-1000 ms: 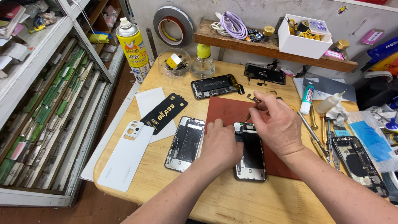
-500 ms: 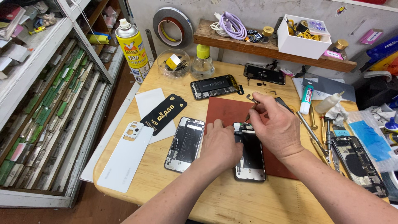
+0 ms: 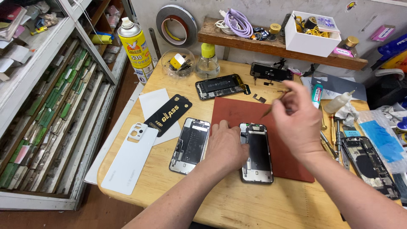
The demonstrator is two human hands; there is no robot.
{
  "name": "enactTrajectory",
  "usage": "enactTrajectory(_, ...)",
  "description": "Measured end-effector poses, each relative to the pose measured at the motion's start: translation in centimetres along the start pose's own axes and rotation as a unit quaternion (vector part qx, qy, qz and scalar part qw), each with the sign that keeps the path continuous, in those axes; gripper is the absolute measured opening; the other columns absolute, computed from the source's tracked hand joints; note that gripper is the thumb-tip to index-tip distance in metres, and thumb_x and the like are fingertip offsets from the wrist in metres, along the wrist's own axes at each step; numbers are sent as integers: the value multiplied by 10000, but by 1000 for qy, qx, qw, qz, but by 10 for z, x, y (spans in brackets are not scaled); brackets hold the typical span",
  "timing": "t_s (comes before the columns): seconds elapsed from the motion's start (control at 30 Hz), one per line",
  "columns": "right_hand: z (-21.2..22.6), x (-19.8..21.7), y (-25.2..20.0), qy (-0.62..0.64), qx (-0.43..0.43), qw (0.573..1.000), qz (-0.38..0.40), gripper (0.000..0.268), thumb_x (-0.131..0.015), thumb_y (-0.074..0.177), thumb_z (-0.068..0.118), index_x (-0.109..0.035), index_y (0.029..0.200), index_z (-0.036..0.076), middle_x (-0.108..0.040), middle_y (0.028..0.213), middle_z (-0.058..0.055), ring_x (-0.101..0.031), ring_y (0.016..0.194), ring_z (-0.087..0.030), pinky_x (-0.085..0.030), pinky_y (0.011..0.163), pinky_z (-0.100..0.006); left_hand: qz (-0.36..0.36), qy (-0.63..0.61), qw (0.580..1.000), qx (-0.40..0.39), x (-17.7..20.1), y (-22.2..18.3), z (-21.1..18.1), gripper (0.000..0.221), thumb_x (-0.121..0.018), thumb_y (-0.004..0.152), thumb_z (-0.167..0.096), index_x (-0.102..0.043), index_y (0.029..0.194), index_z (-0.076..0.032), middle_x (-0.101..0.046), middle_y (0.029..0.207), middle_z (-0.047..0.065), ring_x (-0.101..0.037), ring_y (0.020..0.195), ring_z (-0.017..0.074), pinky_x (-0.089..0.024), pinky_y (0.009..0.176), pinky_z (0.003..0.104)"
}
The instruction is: The person disassembles a smartphone, removes the battery, and reassembles the device using a screwdriver and tweezers. The phone is tested by powering it on and entering a passcode.
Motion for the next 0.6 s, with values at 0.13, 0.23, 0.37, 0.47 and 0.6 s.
enactTrajectory(0.13, -30, 31, 12, -139, -126, 981, 52, 730, -687, 831, 90, -484, 1531, 139, -761, 896, -130, -748, 794, -246, -570, 772, -383, -80, -116, 990, 5, 3, 10, 12, 509, -742, 849, -252, -632, 1291, -26, -619, 1225, 217, -573, 1137, 362, -477, 1002, 428)
enactTrajectory(0.23, -48, 42, -3, -237, -199, 937, 162, 735, -709, 783, 133, -538, 1496, 188, -788, 897, -110, -755, 850, -281, -581, 839, -419, -96, -207, 973, 43, 10, 26, 25, 485, -708, 858, -230, -638, 1304, -53, -723, 1151, 185, -687, 1011, 301, -550, 929, 395)
enactTrajectory(0.37, -61, 51, -30, -312, -237, 895, 213, 669, -703, 795, 184, -576, 1449, 250, -793, 979, -53, -745, 952, -278, -578, 877, -437, -13, -352, 924, 150, 10, 38, 32, 496, -667, 890, -188, -599, 1369, -83, -746, 1174, 155, -685, 966, 285, -566, 903, 420)
enactTrajectory(0.47, -65, 53, -37, -349, -241, 878, 223, 622, -698, 839, 222, -578, 1448, 269, -787, 1023, -51, -740, 977, -286, -578, 895, -442, 29, -461, 857, 227, 9, 29, 29, 545, -649, 907, -163, -538, 1438, -105, -666, 1265, 131, -640, 1066, 252, -569, 928, 438)
enactTrajectory(0.6, -53, 54, -42, -349, -179, 905, 168, 425, -700, 904, 275, -656, 1321, 198, -772, 1091, -68, -732, 1002, -289, -574, 893, -440, 35, -502, 825, 257, 12, 14, 16, 564, -639, 923, -206, -479, 1460, -140, -576, 1336, 94, -542, 1185, 217, -543, 940, 461)
Point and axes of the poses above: each hand's wrist, its own y-axis towards the middle knuckle, its own x-axis out of the back of the hand, z = x × y, the point moved 6 cm from there along y, towards the middle knuckle
